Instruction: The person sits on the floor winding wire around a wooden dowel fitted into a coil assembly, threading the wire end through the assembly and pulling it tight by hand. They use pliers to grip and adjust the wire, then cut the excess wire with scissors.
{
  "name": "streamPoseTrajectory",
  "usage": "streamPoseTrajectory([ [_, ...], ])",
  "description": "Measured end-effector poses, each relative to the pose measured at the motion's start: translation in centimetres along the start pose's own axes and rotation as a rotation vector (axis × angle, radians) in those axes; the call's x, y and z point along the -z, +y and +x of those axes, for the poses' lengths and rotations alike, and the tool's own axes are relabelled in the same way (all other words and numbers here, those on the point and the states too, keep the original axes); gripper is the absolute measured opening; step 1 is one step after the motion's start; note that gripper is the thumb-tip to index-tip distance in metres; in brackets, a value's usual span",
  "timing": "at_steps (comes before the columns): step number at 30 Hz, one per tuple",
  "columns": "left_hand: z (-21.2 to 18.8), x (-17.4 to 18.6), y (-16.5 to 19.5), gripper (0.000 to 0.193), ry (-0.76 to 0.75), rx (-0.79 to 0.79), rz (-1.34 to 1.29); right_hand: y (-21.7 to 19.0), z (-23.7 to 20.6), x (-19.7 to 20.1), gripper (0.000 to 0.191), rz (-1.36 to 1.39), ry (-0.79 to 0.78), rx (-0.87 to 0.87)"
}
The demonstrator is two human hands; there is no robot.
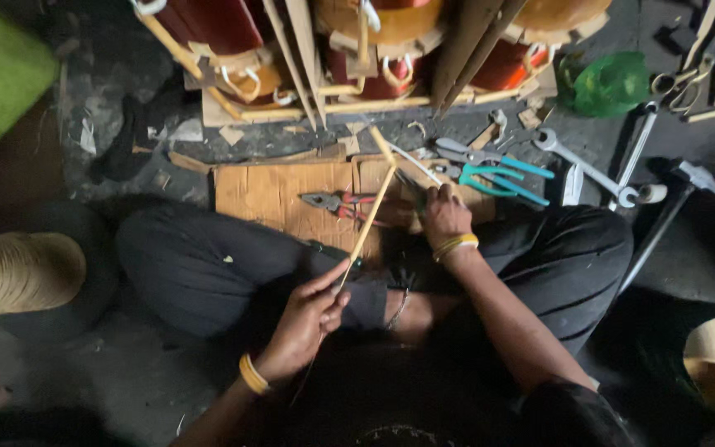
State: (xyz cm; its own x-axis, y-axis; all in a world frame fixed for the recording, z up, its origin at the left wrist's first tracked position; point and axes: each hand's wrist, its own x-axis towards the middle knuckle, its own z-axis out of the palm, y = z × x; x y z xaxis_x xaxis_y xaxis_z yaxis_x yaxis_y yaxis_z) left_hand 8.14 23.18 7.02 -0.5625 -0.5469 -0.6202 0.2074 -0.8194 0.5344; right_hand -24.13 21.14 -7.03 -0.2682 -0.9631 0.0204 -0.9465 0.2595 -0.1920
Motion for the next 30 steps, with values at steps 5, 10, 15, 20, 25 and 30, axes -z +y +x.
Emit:
streamPoseTrajectory([
  [5, 0.9, 1.0, 0.7, 0.056, -0.100, 0.073, -0.168, 0.1, -0.1, 3.4, 0.025, 0.373, 0.088, -0.074],
  [10, 1.4, 1.7, 0.3, 0.059, -0.186, 0.061, -0.267, -4.9, -5.9, 8.3, 0.018, 0.524, 0.209, 0.224],
  [15, 1.8, 1.5, -0.8, 0.060, -0.226, 0.099, -0.375, -10.8, -8.8, 10.7, 0.015, 0.529, 0.107, 0.438],
  [20, 1.9, 0.6, -1.6, 0.059, -0.178, 0.102, -0.420, -11.7, -8.1, 12.6, 0.015, 0.512, 0.044, 0.345],
  [25, 1.8, -0.7, -1.9, 0.061, -0.210, 0.118, -0.455, -11.1, -8.4, 13.6, 0.017, 0.509, -0.089, 0.243],
  [30, 1.8, -1.0, -1.2, 0.059, -0.211, 0.115, -0.460, -11.5, -9.0, 13.2, 0.014, 0.576, 0.026, 0.242],
])
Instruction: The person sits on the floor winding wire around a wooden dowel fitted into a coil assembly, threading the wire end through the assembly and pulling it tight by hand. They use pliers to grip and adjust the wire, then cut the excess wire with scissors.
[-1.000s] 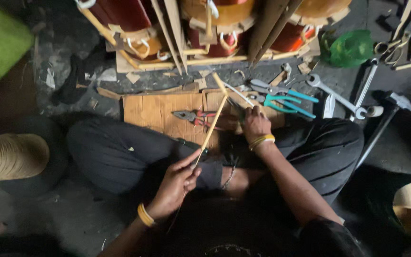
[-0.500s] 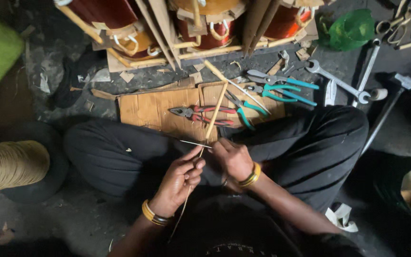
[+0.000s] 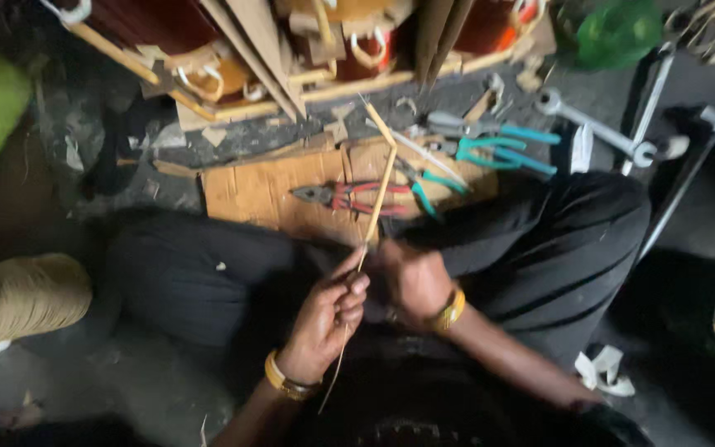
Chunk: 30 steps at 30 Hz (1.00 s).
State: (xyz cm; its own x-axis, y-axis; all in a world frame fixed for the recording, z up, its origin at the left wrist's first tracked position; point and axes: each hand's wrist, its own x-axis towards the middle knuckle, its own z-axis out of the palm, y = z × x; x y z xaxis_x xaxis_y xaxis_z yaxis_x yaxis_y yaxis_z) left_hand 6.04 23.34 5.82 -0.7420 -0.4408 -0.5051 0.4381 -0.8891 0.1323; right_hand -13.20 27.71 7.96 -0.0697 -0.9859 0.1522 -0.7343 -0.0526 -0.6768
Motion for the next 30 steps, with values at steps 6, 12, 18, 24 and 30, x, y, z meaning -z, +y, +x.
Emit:
streamPoseTrajectory([
  [6, 0.0, -0.2, 0.8, 0.062, -0.036, 0.019, 0.003, 0.4, -0.3, -0.2, 0.014, 0.027, -0.012, 0.006],
  [12, 0.4, -0.2, 1.0, 0.062, -0.011, 0.062, -0.044, 1.2, -0.5, -0.5, 0.015, -0.011, -0.040, 0.005],
  [18, 0.3, -0.6, 1.7, 0.064, -0.005, 0.046, 0.105, 1.2, -0.9, -1.4, 0.013, 0.056, 0.001, -0.035],
  [24, -0.2, -2.1, 3.0, 0.061, 0.027, 0.068, 0.300, 1.4, -1.1, -1.9, 0.011, 0.161, 0.065, -0.014],
  [30, -0.1, -2.9, 3.6, 0.058, 0.013, 0.060, 0.375, 1.5, -1.0, -2.8, 0.014, 0.155, 0.069, -0.018],
])
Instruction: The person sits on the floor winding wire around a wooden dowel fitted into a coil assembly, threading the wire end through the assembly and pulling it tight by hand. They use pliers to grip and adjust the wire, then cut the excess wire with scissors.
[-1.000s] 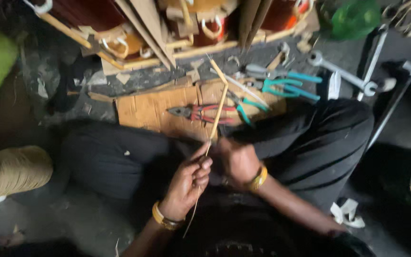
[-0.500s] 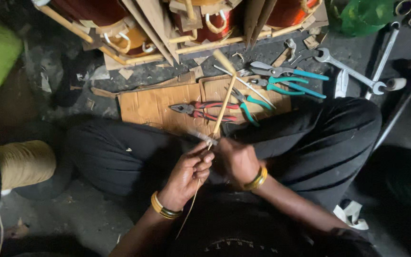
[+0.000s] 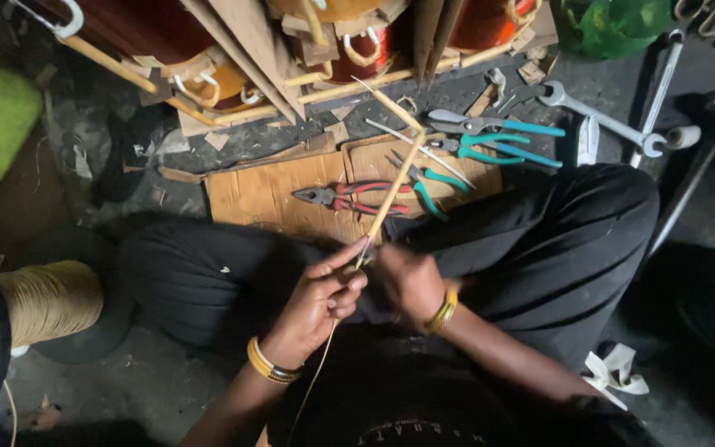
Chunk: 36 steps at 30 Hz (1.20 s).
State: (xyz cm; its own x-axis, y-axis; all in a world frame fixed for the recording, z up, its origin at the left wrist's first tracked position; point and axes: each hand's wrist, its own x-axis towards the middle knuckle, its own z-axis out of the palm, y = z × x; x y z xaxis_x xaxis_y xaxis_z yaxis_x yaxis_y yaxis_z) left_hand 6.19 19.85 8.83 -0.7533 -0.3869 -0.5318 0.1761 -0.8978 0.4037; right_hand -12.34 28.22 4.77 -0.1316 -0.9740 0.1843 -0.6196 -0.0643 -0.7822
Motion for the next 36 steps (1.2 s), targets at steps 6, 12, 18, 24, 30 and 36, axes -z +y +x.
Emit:
streamPoseTrajectory([
  [6, -0.3, 0.2, 0.5, 0.059, 0.010, 0.040, 0.004, 1.0, 0.4, 0.8, 0.013, -0.054, 0.057, 0.142],
  [12, -1.1, -0.8, 0.3, 0.060, 0.032, 0.042, 0.081, 0.9, 2.5, 1.6, 0.016, 0.709, 0.272, -0.633],
  [18, 0.2, -1.8, 0.3, 0.043, 0.113, 0.039, 0.208, 0.8, 3.8, 1.7, 0.017, 1.050, 0.212, -0.692],
  [24, 3.6, -0.1, 0.4, 0.027, 0.056, 0.021, 0.311, 0.6, 3.1, 2.0, 0.019, 1.124, 0.180, -0.719],
  [30, 5.8, 2.5, 0.1, 0.018, 0.051, 0.076, 0.356, 0.7, 2.9, 1.8, 0.021, 1.204, 0.164, -0.682],
  [36, 6.4, 3.2, -1.3, 0.018, -0.002, -0.060, 0.312, 1.6, 2.9, 1.5, 0.019, 1.271, 0.114, -0.693],
])
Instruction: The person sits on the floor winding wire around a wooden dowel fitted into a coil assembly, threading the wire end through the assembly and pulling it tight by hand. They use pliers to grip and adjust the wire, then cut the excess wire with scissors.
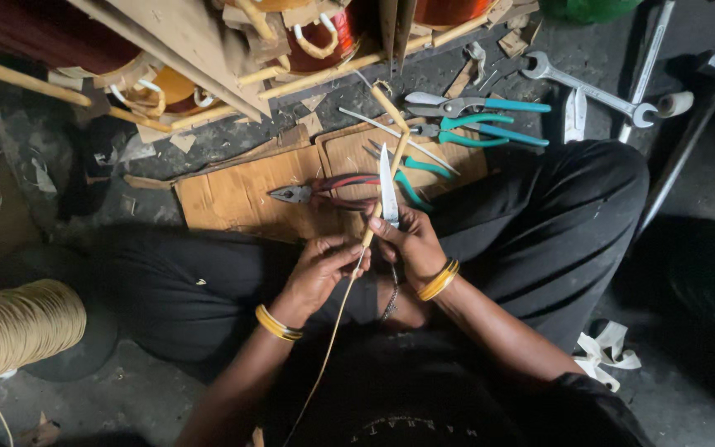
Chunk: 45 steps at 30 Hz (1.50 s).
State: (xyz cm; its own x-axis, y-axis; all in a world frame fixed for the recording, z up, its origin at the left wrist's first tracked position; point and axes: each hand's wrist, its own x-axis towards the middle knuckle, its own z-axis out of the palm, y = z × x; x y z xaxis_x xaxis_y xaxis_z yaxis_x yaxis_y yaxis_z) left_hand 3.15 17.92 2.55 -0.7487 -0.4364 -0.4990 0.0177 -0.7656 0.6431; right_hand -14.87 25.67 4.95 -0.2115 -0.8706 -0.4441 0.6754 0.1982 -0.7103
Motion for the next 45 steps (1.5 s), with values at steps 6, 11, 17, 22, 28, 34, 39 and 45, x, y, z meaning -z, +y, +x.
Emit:
streamPoseTrajectory([
  [6, -0.7, -1.1, -1.8, 0.015, 0.075, -0.184, 0.094, 0.2, 0.0, 0.5, 0.018, 0.074, -0.031, -0.052],
  [11, -0.8, -2.0, -2.8, 0.010, 0.104, -0.360, 0.132, 0.5, 0.1, 0.5, 0.018, 0.080, -0.055, -0.051],
  [17, -0.7, -1.7, -2.4, 0.007, 0.308, -0.338, 0.408, 0.6, 0.0, 0.4, 0.018, 0.024, -0.046, -0.049],
  [22, -0.7, -1.9, -0.2, 0.032, 0.375, -0.345, 0.460, 0.1, -0.2, 0.4, 0.017, 0.058, -0.079, -0.011],
  [28, -2.1, -1.1, 2.1, 0.033, -0.119, 0.040, 0.165, -0.3, -0.3, 0.5, 0.015, 0.047, -0.069, -0.005],
  [34, -1.6, -0.8, 1.3, 0.029, -0.143, -0.048, 0.246, -0.3, 0.0, 0.4, 0.015, 0.054, -0.023, 0.021],
  [39, -3.9, -3.1, 2.9, 0.027, 0.231, -0.833, 1.690, 0.3, 0.1, 0.4, 0.011, -0.035, 0.089, 0.072],
  [45, -7.5, -5.0, 3.9, 0.041, 0.489, -0.941, 1.650, 1.3, 0.3, 0.2, 0.012, -0.017, 0.175, 0.109],
])
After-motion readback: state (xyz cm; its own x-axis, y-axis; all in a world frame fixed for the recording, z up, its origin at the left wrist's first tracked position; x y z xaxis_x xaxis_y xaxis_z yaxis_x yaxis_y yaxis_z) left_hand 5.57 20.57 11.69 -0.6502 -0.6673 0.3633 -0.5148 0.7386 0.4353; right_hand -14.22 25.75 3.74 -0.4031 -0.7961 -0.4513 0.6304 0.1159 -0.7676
